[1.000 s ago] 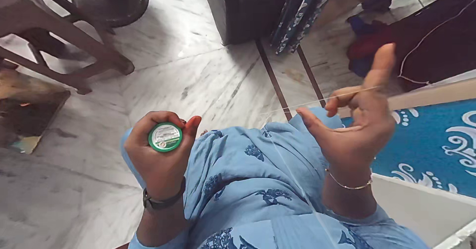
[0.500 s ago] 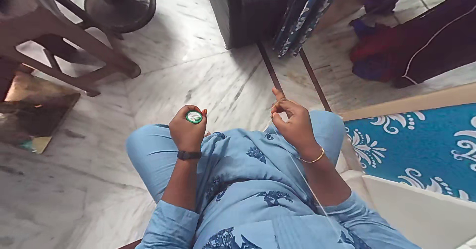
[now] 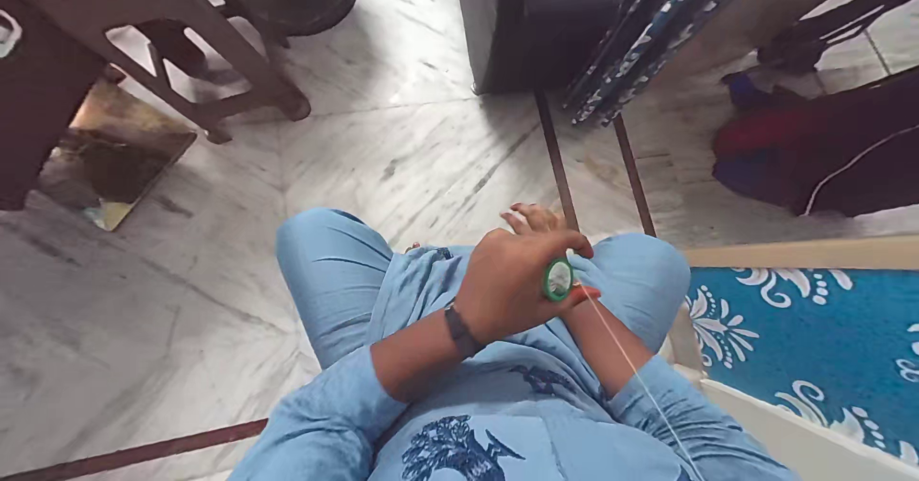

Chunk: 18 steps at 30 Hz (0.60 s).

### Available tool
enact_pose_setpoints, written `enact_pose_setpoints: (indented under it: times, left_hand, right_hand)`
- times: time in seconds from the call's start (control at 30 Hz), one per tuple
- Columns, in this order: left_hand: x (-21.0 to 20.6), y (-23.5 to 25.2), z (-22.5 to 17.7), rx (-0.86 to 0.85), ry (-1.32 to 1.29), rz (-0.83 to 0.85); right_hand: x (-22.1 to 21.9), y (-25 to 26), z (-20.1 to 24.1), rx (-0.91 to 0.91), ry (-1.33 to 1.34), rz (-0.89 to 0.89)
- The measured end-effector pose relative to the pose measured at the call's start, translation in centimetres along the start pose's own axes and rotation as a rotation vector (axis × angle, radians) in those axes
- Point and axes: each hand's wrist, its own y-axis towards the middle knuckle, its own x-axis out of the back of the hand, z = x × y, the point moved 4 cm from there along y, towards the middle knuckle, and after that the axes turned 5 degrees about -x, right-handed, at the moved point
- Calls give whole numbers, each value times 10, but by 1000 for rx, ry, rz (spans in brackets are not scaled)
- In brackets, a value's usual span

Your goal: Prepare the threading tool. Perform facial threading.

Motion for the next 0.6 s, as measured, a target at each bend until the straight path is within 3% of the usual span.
enact_pose_setpoints:
  times: [0.07,0.1,0.2,0.37,0.47,0.6]
  left_hand:
    - [-2,2,7,5,-13,-115]
    - [4,0,11,5,-43,-197]
    - [43,-14,24,-3,-116,-414]
    - [97,-46,28,-88,-195,-526]
    - [112,-53,32,-77,-260,-581]
    - [115,-50,37,-71,-220,-612]
  right_hand:
    - [-3,3,11,30,154,123]
    - [5,4,17,58,174,94]
    - [34,1,9,113,-39,-255]
    - [134,-19,38,147,-311,-820]
    - [169,-27,52,131,-365,-928]
    - [181,-25,59,157,-388,-977]
